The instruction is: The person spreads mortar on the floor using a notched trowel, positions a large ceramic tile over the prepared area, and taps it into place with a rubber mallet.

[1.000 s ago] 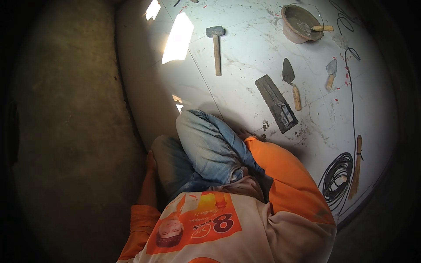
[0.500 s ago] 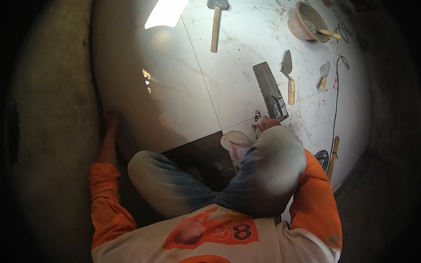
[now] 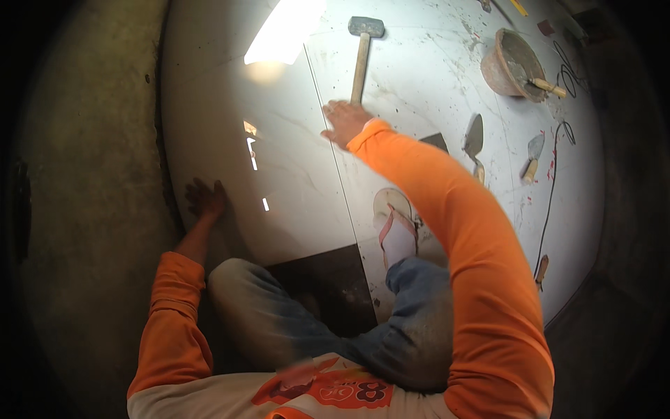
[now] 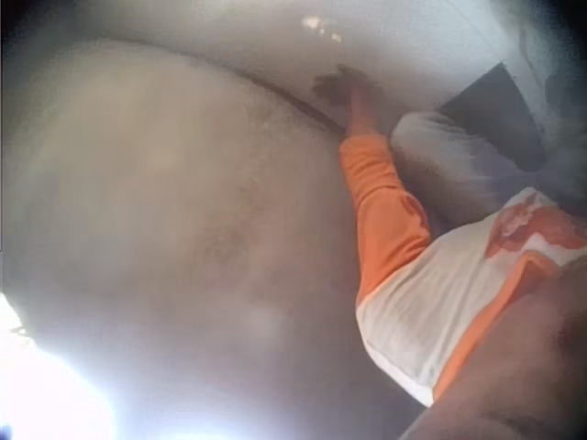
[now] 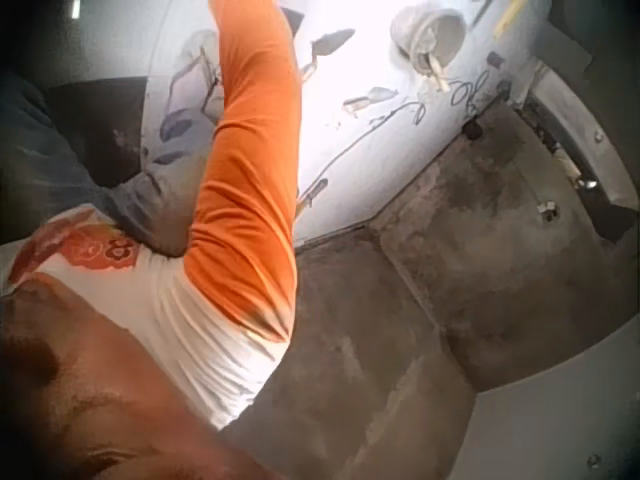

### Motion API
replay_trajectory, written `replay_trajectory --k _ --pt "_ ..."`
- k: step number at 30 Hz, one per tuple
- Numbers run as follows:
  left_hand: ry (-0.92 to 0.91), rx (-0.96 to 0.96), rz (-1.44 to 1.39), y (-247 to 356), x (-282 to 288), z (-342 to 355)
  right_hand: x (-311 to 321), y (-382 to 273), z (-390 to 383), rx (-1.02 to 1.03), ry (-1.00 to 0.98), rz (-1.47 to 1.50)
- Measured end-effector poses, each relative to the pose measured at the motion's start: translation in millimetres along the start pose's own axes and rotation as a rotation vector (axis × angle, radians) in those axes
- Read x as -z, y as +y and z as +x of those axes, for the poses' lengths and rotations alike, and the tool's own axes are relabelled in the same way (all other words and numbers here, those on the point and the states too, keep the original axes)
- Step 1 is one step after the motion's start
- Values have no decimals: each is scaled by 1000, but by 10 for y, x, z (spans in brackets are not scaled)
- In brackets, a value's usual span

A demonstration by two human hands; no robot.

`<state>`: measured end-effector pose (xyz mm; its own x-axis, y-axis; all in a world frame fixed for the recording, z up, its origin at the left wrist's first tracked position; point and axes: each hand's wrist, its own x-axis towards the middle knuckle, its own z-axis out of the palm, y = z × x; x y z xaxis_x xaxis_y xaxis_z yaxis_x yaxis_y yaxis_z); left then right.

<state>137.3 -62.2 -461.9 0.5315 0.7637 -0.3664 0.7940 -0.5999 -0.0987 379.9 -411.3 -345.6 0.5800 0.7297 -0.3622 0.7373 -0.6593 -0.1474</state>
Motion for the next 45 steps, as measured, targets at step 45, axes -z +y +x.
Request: replay_trajectory --k 45 --pt "585 579 -334 -108 -100 158 -156 -1412 2744 891 721 261"
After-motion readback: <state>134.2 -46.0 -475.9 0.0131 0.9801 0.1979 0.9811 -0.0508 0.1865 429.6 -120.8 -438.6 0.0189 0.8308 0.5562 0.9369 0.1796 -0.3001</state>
